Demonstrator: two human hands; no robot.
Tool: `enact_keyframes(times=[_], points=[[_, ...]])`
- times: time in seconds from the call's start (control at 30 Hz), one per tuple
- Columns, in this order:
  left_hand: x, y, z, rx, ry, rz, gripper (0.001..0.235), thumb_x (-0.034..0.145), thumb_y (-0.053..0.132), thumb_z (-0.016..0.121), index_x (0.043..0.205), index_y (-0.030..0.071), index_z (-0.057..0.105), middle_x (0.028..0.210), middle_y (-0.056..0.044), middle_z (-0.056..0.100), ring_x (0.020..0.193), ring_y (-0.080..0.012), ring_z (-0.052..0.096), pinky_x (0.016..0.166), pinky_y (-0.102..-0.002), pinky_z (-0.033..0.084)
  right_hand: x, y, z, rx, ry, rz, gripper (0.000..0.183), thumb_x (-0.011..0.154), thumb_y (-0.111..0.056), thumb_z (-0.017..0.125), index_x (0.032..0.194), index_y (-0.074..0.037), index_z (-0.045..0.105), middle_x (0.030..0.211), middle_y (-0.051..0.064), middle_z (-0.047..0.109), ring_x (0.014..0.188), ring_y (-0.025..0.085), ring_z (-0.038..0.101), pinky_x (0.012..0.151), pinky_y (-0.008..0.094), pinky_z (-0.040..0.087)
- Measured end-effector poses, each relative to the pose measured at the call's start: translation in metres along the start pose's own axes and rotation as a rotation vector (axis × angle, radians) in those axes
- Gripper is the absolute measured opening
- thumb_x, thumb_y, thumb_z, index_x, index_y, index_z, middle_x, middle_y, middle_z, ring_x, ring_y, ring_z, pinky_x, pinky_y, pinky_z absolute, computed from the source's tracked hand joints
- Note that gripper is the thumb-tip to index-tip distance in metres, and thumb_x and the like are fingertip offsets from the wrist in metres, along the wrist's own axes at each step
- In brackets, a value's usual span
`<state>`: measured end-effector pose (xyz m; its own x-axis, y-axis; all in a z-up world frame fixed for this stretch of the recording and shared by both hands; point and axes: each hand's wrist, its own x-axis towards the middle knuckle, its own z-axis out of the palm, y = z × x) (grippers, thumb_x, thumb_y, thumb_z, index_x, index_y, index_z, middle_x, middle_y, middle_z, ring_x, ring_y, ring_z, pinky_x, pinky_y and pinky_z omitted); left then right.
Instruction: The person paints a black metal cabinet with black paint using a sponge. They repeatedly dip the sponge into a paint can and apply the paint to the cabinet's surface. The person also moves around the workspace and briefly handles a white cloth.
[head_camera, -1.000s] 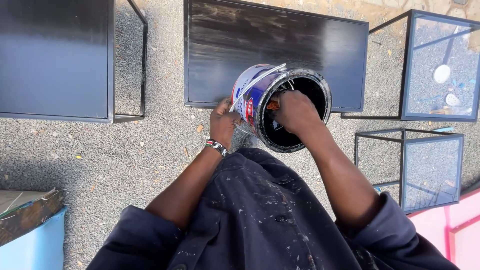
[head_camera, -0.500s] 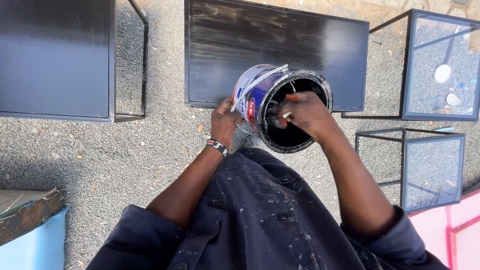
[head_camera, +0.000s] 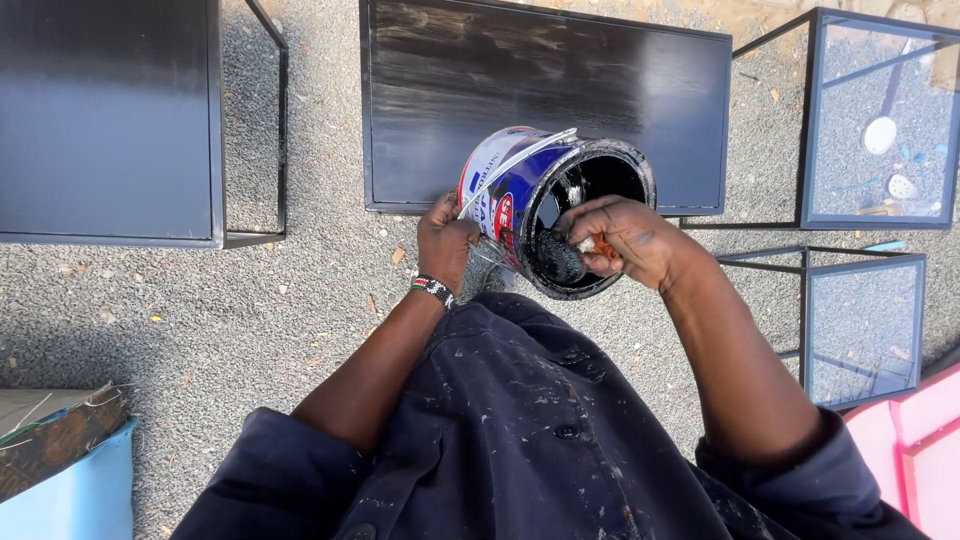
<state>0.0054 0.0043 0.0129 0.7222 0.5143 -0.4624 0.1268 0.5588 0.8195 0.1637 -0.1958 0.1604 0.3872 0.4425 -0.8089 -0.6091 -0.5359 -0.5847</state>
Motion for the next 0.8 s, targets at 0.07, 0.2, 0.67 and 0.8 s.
enact_keyframes(times=[0.07,0.2,0.67,0.8], points=[[-0.003,0.0,0.0,0.006,0.001,0.004,0.075,0.072,-0.01,0.059,0.141,0.003,0.084,0.092,-0.005,0.082,0.089,-0.0165,0.072,0.082,-0.029,0.053,0.003,-0.004,-0.003,0.004,0.003,0.017,0.027,0.095,0.002,0.071,0.121,0.008,0.075,0.079,0.003,0.057,0.044,0.011,0.059,0.033,0.017,0.044],[-0.005,0.005,0.0,0.024,-0.01,0.02,0.076,0.073,-0.012,0.06,0.144,0.003,0.084,0.093,-0.002,0.084,0.089,-0.0158,0.072,0.085,-0.029,0.056,0.014,-0.004,-0.013,0.013,0.023,0.032,0.026,0.091,-0.001,0.07,0.117,0.003,0.071,0.079,0.001,0.051,0.037,0.002,0.042,0.028,0.015,0.035],[-0.002,-0.006,-0.001,0.041,0.015,0.023,0.08,0.072,-0.011,0.059,0.147,0.006,0.084,0.084,-0.002,0.08,0.088,-0.0145,0.073,0.087,-0.027,0.056,0.024,0.002,0.0,0.053,0.142,0.126,0.015,0.087,-0.003,0.073,0.102,-0.003,0.069,0.064,0.009,0.051,0.04,0.004,0.033,0.03,0.017,0.027],[0.008,-0.023,-0.007,0.043,0.014,0.022,0.083,0.071,-0.011,0.06,0.149,0.004,0.083,0.085,-0.002,0.081,0.088,-0.0158,0.073,0.087,-0.03,0.057,0.032,0.003,-0.009,0.052,0.098,0.103,0.023,0.09,-0.004,0.075,0.111,0.002,0.071,0.076,0.011,0.051,0.037,0.0,0.028,0.024,0.017,0.035]])
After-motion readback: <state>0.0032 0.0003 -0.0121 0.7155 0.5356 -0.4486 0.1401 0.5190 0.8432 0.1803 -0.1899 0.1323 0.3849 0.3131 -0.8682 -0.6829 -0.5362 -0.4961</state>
